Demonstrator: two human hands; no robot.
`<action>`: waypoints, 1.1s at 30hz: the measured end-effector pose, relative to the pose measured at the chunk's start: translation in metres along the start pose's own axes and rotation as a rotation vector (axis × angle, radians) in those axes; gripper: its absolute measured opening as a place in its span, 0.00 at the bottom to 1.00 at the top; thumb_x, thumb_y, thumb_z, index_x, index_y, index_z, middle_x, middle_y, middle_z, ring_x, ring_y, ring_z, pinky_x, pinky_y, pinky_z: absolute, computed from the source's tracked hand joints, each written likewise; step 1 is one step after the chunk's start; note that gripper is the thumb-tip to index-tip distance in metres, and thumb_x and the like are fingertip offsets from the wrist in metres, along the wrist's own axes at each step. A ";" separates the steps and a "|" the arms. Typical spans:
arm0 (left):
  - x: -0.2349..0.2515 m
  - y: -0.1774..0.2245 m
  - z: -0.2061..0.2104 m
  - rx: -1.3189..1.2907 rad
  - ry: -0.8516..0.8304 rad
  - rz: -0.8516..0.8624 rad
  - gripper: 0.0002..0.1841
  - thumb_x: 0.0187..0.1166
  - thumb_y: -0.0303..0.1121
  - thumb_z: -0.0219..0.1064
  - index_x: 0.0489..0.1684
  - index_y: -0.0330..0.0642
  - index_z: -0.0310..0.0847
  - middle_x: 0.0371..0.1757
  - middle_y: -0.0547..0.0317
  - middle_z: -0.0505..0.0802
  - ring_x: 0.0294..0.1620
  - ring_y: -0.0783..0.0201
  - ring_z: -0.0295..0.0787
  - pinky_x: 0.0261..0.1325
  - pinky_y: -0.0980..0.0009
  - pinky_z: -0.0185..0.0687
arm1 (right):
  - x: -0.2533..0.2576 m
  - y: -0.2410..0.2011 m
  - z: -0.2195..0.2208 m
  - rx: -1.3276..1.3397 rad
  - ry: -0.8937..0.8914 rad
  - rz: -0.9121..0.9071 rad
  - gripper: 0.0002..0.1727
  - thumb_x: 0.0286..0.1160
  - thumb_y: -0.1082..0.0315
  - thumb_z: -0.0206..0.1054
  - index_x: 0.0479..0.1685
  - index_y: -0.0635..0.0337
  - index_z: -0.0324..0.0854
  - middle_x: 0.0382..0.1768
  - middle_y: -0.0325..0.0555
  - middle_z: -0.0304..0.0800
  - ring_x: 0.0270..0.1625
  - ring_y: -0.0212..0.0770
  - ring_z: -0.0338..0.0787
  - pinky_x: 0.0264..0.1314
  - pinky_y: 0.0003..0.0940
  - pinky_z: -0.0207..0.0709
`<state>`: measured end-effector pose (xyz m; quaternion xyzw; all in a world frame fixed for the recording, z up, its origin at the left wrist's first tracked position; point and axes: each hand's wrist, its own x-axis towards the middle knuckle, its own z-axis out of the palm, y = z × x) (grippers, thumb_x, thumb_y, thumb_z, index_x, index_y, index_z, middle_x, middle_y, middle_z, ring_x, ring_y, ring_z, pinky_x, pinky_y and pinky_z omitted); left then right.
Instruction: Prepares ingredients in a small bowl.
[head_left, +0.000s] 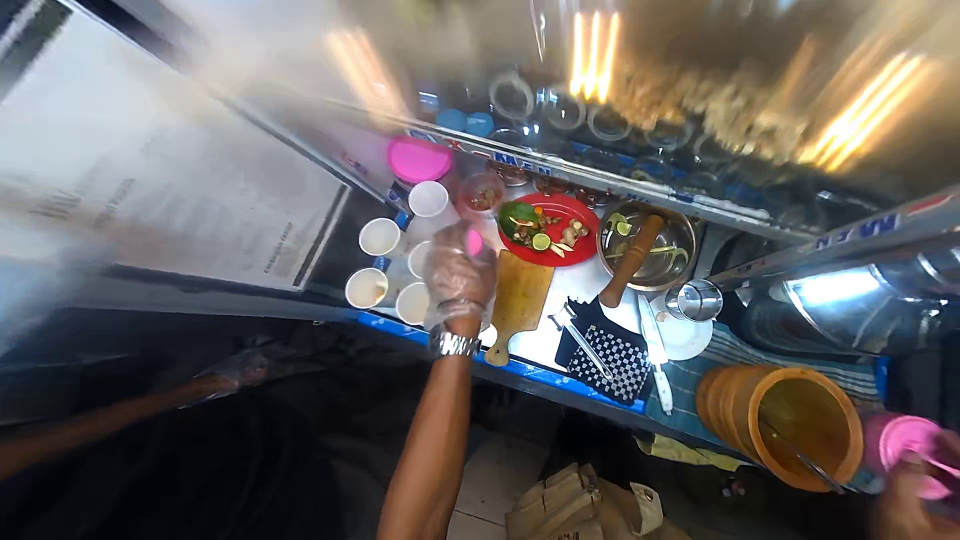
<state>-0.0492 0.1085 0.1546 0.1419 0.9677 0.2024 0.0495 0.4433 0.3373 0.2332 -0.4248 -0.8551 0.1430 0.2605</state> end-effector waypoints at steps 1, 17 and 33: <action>0.006 0.008 0.020 -0.029 -0.055 0.062 0.29 0.74 0.41 0.72 0.77 0.47 0.78 0.74 0.38 0.83 0.77 0.37 0.78 0.76 0.35 0.71 | -0.007 -0.026 0.012 0.056 -0.077 -0.097 0.18 0.83 0.68 0.60 0.59 0.77 0.80 0.57 0.66 0.84 0.61 0.44 0.86 0.64 0.33 0.81; 0.058 0.030 0.158 0.178 -0.260 0.175 0.23 0.71 0.45 0.70 0.65 0.52 0.87 0.65 0.46 0.90 0.68 0.42 0.86 0.68 0.37 0.80 | -0.070 -0.023 0.241 -0.142 -0.626 0.208 0.26 0.80 0.69 0.62 0.78 0.67 0.72 0.71 0.62 0.82 0.71 0.59 0.85 0.75 0.52 0.79; -0.017 -0.050 0.218 0.097 0.444 0.190 0.21 0.87 0.48 0.47 0.61 0.62 0.87 0.59 0.58 0.94 0.60 0.56 0.90 0.63 0.55 0.82 | -0.052 -0.071 0.225 -0.061 -0.306 -0.136 0.20 0.73 0.70 0.64 0.64 0.66 0.85 0.65 0.66 0.85 0.66 0.63 0.87 0.66 0.53 0.83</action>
